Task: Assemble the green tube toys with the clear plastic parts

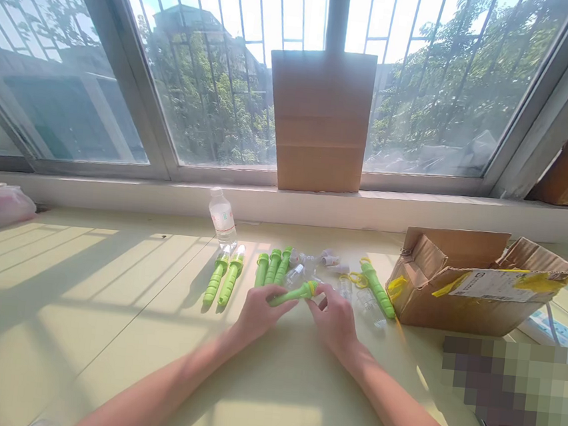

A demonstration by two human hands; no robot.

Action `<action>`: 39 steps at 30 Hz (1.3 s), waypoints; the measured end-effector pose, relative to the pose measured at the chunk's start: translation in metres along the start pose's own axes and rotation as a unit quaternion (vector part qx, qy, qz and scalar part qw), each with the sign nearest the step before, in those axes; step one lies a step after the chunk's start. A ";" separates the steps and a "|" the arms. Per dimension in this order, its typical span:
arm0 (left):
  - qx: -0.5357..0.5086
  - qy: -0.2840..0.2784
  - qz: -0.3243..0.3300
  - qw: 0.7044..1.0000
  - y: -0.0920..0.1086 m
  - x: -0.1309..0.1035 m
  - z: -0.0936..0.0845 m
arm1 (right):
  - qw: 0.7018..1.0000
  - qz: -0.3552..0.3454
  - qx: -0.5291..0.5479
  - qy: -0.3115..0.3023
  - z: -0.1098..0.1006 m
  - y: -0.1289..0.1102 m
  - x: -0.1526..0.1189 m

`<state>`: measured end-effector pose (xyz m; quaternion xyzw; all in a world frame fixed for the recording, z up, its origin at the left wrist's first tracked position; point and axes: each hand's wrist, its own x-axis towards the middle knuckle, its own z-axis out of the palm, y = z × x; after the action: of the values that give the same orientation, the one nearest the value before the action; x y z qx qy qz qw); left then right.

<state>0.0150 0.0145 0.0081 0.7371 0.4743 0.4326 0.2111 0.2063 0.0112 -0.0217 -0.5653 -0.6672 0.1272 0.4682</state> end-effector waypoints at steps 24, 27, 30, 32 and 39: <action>0.158 -0.003 0.133 0.978 -0.014 -0.005 0.006 | 0.999 -0.025 0.009 0.020 0.000 0.002 0.001; 0.134 -0.007 0.114 0.984 -0.015 -0.005 0.006 | 0.999 -0.028 0.027 0.018 0.000 0.003 0.002; 0.117 -0.006 0.098 0.988 -0.014 -0.004 0.006 | 0.999 -0.034 0.035 0.018 -0.001 0.002 0.002; 0.110 -0.004 0.090 0.990 -0.013 -0.004 0.006 | 0.999 -0.034 0.027 0.019 -0.001 0.000 0.002; 0.057 -0.036 0.057 0.996 -0.005 -0.002 0.001 | 0.999 -0.030 0.019 -0.006 -0.001 -0.002 0.001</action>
<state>0.0131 0.0149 0.0031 0.7890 0.4472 0.3894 0.1608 0.2056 0.0112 -0.0197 -0.5353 -0.6841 0.1292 0.4784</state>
